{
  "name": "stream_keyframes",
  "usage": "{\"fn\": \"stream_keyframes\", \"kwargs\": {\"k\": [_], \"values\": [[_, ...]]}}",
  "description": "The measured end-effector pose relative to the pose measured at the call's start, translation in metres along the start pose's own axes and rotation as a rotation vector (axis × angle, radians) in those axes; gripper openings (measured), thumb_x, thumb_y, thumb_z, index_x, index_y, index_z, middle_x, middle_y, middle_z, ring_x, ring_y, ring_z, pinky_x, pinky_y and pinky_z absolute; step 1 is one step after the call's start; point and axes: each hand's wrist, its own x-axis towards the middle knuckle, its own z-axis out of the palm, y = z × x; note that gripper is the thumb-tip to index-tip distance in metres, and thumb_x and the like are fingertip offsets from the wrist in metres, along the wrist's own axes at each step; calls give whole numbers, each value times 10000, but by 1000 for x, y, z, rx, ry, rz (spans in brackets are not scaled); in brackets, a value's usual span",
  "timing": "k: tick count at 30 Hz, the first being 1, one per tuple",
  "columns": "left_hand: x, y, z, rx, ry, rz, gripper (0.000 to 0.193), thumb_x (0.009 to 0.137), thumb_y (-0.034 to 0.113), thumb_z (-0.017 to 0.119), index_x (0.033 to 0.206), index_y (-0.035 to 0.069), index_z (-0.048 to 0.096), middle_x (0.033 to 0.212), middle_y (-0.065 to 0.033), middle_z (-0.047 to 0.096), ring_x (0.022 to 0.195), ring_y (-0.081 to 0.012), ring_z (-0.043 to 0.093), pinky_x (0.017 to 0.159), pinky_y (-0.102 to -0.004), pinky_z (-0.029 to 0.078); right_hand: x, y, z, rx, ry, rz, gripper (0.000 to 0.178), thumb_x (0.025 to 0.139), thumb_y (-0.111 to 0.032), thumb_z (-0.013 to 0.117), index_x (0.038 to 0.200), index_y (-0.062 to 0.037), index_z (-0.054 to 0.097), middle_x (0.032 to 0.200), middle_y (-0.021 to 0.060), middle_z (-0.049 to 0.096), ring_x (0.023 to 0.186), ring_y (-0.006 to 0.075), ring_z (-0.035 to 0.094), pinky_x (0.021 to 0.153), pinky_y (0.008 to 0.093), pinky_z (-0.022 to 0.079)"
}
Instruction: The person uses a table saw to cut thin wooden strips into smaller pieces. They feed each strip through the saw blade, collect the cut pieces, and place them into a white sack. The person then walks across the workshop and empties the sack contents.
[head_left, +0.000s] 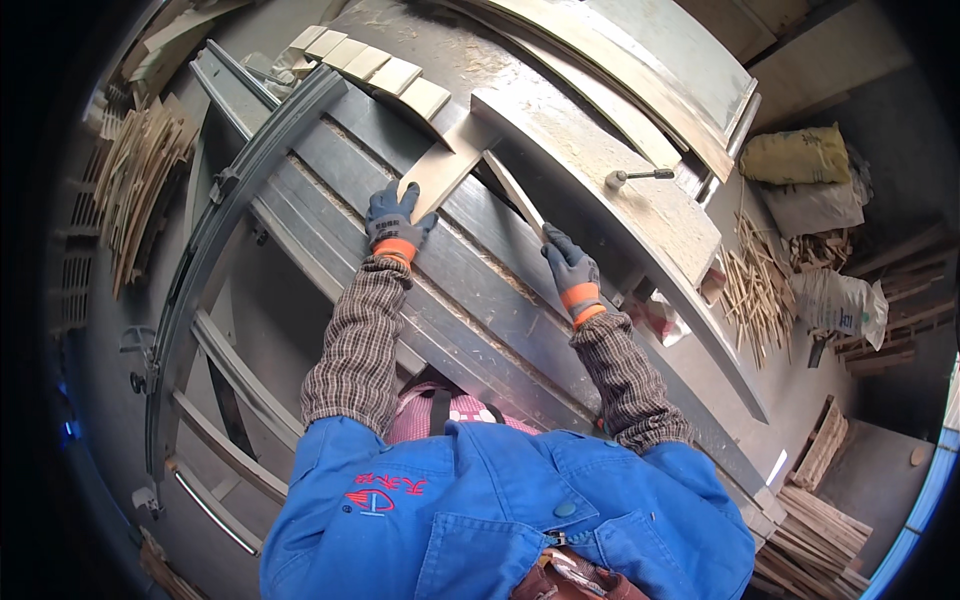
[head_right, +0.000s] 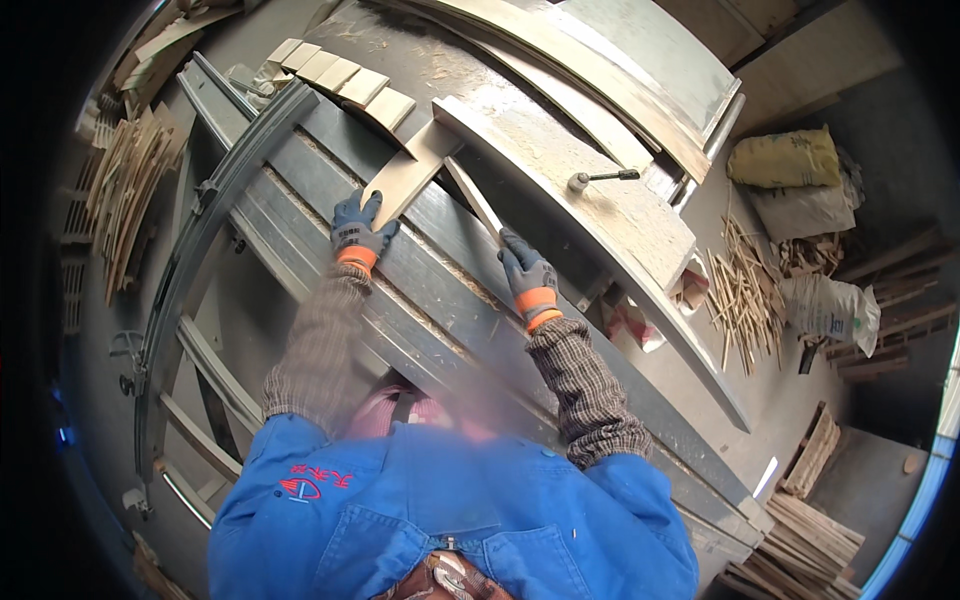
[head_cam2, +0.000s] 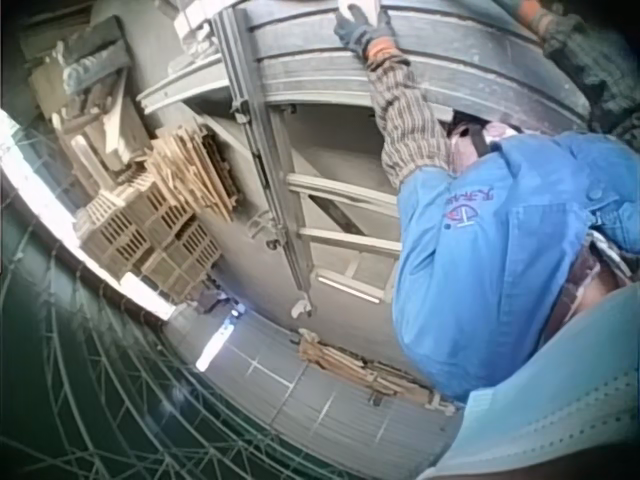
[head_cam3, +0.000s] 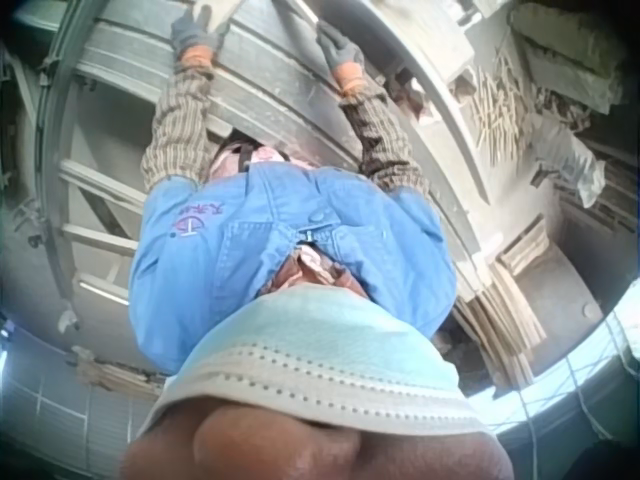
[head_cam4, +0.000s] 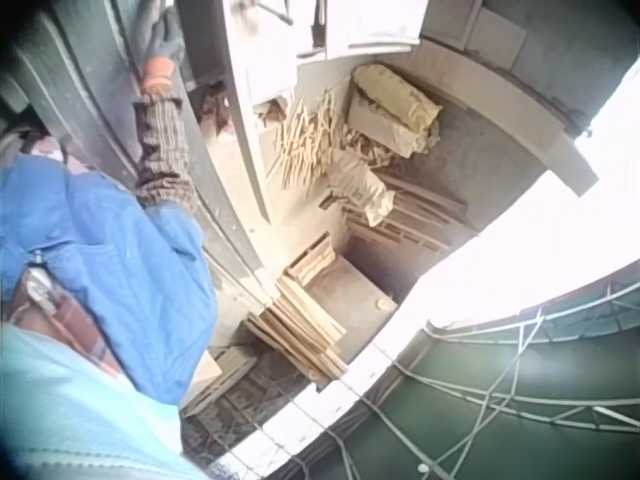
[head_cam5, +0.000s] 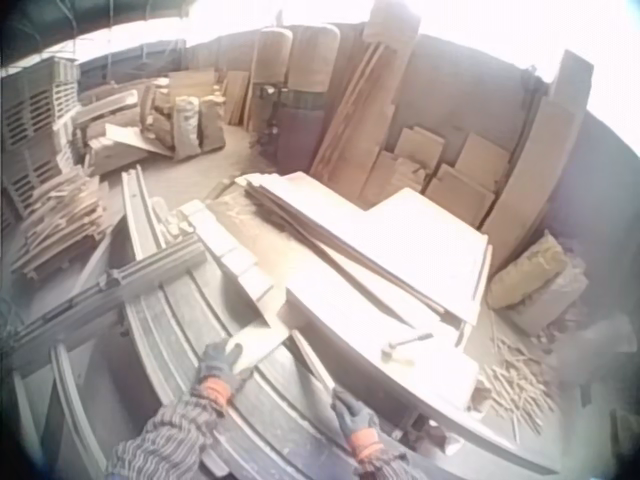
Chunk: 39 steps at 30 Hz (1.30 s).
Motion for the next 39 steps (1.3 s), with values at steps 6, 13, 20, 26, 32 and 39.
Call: {"fn": "stream_keyframes", "kwargs": {"k": [6,13,20,26,32,39], "values": [[30,-27,-11,-3,-90,-101,712,784,507,772,1399,190,602,1495,-126,456,1337,-346,406,1138,-423,380,54,-31,35,-62,-62,0,398,937,-281,631,1314,-157,668,1240,129,695,1144,279,672,981,350,503],[16,-37,-20,-33,-141,-117,779,768,523,774,1435,183,557,1519,-138,421,1355,-355,387,1157,-433,357,64,-43,35,229,33,-22,399,958,-167,643,1345,-73,639,1300,58,681,1099,137,648,949,267,503],[-50,25,11,-161,4,23,910,730,468,815,1461,53,469,1478,-203,431,1326,-411,406,1152,-471,348,-93,-2,-44,88,47,-28,380,959,-103,651,1323,4,633,1297,143,673,1142,190,638,943,310,526],[-25,84,26,-285,81,86,1011,693,462,843,1474,-19,416,1525,-238,371,1428,-406,288,1213,-456,260,-122,19,-55,28,-22,56,379,951,-122,656,1312,-9,641,1300,156,673,1197,250,636,1009,341,492],[-50,71,10,-186,-35,-92,935,776,531,765,1480,10,438,1527,-159,401,1400,-336,330,1220,-402,246,-83,9,-44,243,-5,220,385,960,-121,635,1328,-7,631,1318,155,665,1167,247,653,994,331,500],[-25,82,20,-36,-126,-93,1016,790,697,661,1522,45,395,1554,-113,406,1394,-316,358,1212,-407,251,-55,28,-35,152,9,92,413,960,-94,656,1365,-26,618,1276,50,673,980,90,613,849,242,509]]}}
